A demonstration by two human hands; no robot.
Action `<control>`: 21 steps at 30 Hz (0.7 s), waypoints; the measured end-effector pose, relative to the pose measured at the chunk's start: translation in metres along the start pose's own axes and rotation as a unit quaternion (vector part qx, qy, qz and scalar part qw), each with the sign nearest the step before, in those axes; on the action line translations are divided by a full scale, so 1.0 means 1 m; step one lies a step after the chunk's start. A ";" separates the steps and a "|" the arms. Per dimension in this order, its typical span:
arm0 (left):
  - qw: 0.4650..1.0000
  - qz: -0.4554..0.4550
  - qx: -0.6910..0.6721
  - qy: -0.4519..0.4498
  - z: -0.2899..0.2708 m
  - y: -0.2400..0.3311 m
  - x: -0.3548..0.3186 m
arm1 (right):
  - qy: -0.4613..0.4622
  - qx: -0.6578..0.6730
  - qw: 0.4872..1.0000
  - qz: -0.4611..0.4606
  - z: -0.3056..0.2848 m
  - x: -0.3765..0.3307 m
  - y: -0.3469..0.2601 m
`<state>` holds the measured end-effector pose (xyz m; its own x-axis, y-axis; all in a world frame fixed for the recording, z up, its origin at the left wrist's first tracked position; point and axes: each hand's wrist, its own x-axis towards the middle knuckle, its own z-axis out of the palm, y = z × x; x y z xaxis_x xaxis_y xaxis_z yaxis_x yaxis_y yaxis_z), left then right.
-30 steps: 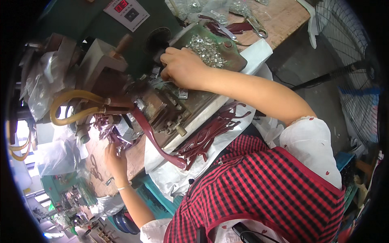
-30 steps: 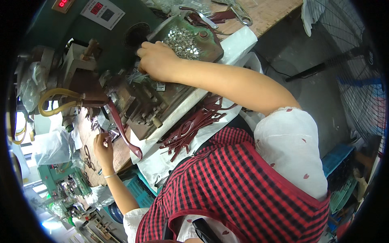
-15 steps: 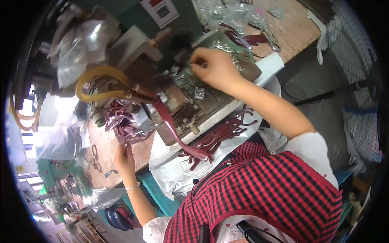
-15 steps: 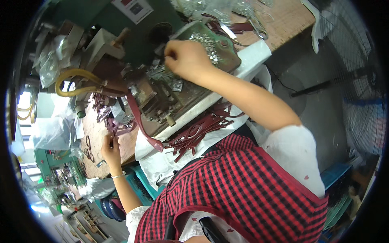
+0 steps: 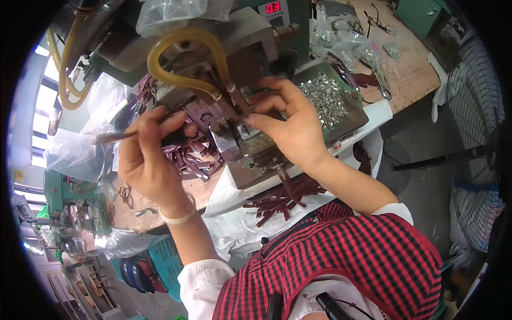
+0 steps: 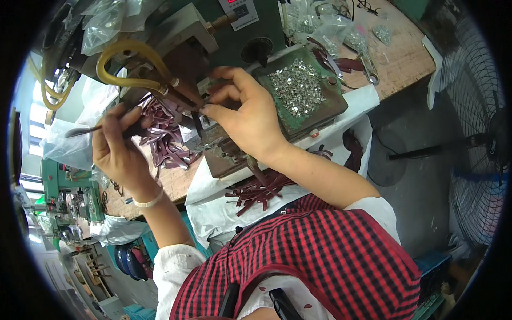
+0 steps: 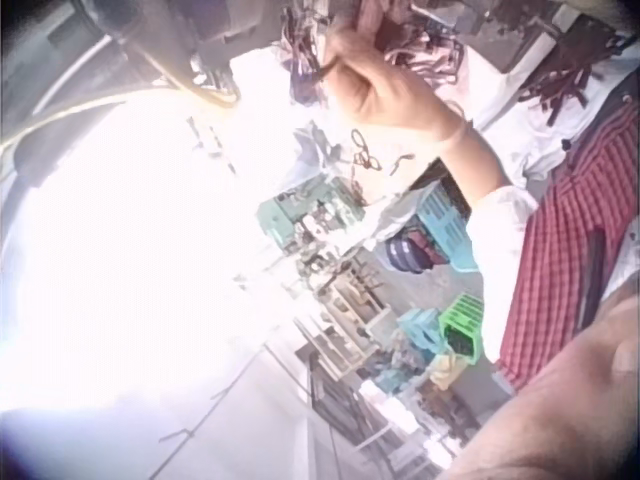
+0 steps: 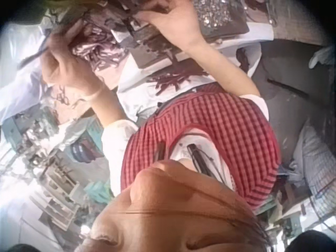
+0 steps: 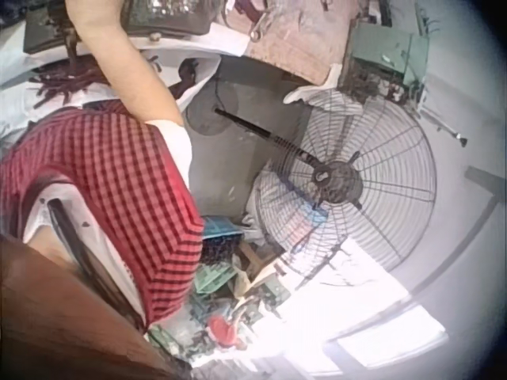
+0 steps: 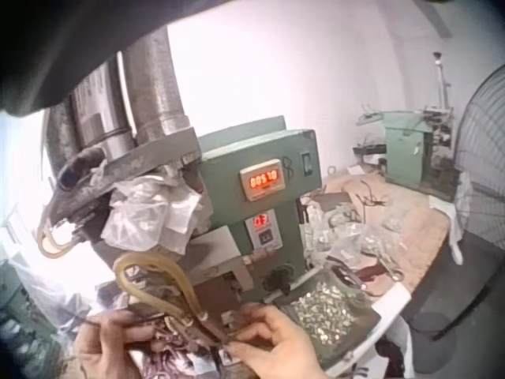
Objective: The person repeatedly picks up reddish-brown leather straps and small metal buckles from a workbench, inserts the buckles into the straps, and uses a press machine to secure them. The finished parts are placed into a pile on the table.
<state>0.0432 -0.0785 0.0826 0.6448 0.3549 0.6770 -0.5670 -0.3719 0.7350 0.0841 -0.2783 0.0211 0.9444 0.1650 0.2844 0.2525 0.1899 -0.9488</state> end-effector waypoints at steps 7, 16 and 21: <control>1.000 -0.015 -0.020 0.015 0.003 0.017 -0.006 | -0.024 0.050 0.997 0.061 -0.002 -0.010 -0.034; 0.897 0.339 0.207 -0.194 0.027 0.005 -0.071 | 0.113 -0.611 0.776 -0.111 -0.129 -0.010 0.064; 0.888 0.354 0.219 -0.196 0.038 -0.013 -0.080 | 0.123 -0.491 0.850 -0.142 -0.139 0.010 0.062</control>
<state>0.0185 -0.1342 0.0177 0.3840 -0.3940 0.8351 -0.7024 -0.7117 -0.0128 0.1383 -0.3991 -0.0544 0.8004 0.0173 0.5993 0.4183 -0.7322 -0.5375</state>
